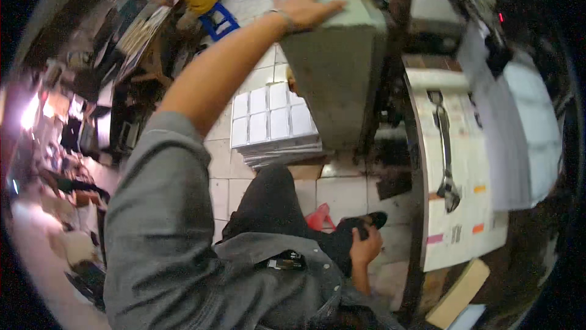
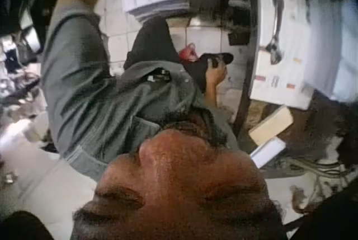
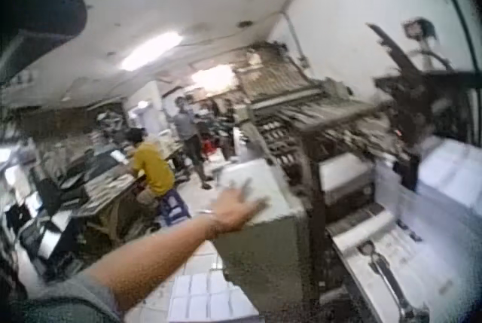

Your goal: The person operates a printing machine by pressing buttons on a control panel, moving a wooden board, and handling stacks of paper.

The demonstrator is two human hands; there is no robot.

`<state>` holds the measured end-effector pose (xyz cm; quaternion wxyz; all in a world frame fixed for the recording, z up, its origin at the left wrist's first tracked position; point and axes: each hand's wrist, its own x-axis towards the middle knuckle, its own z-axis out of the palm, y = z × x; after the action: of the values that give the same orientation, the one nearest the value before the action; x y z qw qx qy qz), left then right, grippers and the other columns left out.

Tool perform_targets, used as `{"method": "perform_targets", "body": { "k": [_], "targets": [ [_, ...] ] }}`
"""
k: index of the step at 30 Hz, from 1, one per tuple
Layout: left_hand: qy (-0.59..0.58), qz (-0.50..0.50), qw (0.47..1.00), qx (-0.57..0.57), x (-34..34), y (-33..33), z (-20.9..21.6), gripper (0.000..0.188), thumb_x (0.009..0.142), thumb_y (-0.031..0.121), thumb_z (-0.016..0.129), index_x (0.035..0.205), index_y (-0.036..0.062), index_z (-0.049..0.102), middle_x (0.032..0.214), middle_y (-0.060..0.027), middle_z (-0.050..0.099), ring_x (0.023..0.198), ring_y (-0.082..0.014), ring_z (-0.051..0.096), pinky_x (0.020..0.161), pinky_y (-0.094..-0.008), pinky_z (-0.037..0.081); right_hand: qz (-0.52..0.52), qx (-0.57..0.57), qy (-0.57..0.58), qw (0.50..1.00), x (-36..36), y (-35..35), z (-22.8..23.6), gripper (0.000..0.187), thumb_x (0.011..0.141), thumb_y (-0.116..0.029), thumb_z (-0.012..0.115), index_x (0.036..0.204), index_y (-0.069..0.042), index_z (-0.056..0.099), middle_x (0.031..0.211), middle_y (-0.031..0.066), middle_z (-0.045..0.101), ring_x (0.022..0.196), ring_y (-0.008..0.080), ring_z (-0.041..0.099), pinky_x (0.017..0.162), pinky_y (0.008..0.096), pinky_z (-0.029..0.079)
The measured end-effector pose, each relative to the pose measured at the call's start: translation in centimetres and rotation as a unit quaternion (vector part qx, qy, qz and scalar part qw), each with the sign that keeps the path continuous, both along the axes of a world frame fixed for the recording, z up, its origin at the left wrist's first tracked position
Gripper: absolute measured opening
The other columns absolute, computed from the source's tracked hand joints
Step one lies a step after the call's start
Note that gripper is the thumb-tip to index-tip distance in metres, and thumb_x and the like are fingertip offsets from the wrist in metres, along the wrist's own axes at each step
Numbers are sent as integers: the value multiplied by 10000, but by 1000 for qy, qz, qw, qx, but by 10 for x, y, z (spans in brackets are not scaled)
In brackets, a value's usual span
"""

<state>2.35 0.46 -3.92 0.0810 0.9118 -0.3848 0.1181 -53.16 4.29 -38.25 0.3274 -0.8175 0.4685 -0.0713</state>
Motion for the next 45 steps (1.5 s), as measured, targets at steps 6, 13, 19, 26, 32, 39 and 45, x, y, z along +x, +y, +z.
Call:
{"method": "perform_targets", "body": {
  "k": [6,13,19,26,32,39,45],
  "targets": [
    [95,52,990,-90,-55,14,31,1060,794,896,419,1606,238,248,1660,-199,176,1533,-405,151,1163,-717,114,7,25,42,999,5,3,1,448,777,-429,811,1129,-162,738,1238,142,658,1183,395,564,961,536,460],
    [87,-23,975,-201,-80,30,8,1017,801,857,486,1585,233,312,1619,-243,255,1507,-430,215,1159,-705,156,-3,-49,147,988,18,23,39,544,808,-543,730,1213,-179,716,1298,118,647,1237,345,555,1037,514,431],
    [110,-110,974,-162,-184,182,-71,934,905,726,498,1627,271,118,1653,-279,57,1526,-485,34,1181,-677,22,27,-55,39,997,3,31,20,519,804,-486,745,1193,-146,707,1236,98,664,1211,329,557,1022,465,436],
    [326,76,936,103,-248,309,-233,1142,780,899,447,1633,247,61,1649,-299,-31,1522,-497,-19,1156,-716,0,28,-36,54,997,10,29,43,426,827,-327,756,1131,-35,699,1137,178,653,1124,337,588,960,462,456],
    [309,-11,928,210,-270,308,-265,1106,774,843,548,1624,267,137,1660,-256,75,1515,-505,64,1154,-725,113,83,6,13,996,13,28,40,511,889,-435,728,1295,-134,658,1179,167,682,1081,417,624,945,549,494],
    [413,-24,883,221,-224,271,-267,1009,837,772,526,1622,267,142,1678,-181,88,1525,-455,98,1164,-703,145,167,-3,20,986,86,-3,128,362,942,-305,688,1224,-78,696,1020,147,731,925,333,680,836,455,547],
    [582,23,805,113,-162,252,-290,1006,837,783,516,1620,270,147,1678,-182,74,1530,-444,85,1171,-702,143,172,-29,-120,977,229,-55,281,277,965,-196,662,1199,-56,711,1052,135,738,939,250,685,826,373,551]
  ]
}}
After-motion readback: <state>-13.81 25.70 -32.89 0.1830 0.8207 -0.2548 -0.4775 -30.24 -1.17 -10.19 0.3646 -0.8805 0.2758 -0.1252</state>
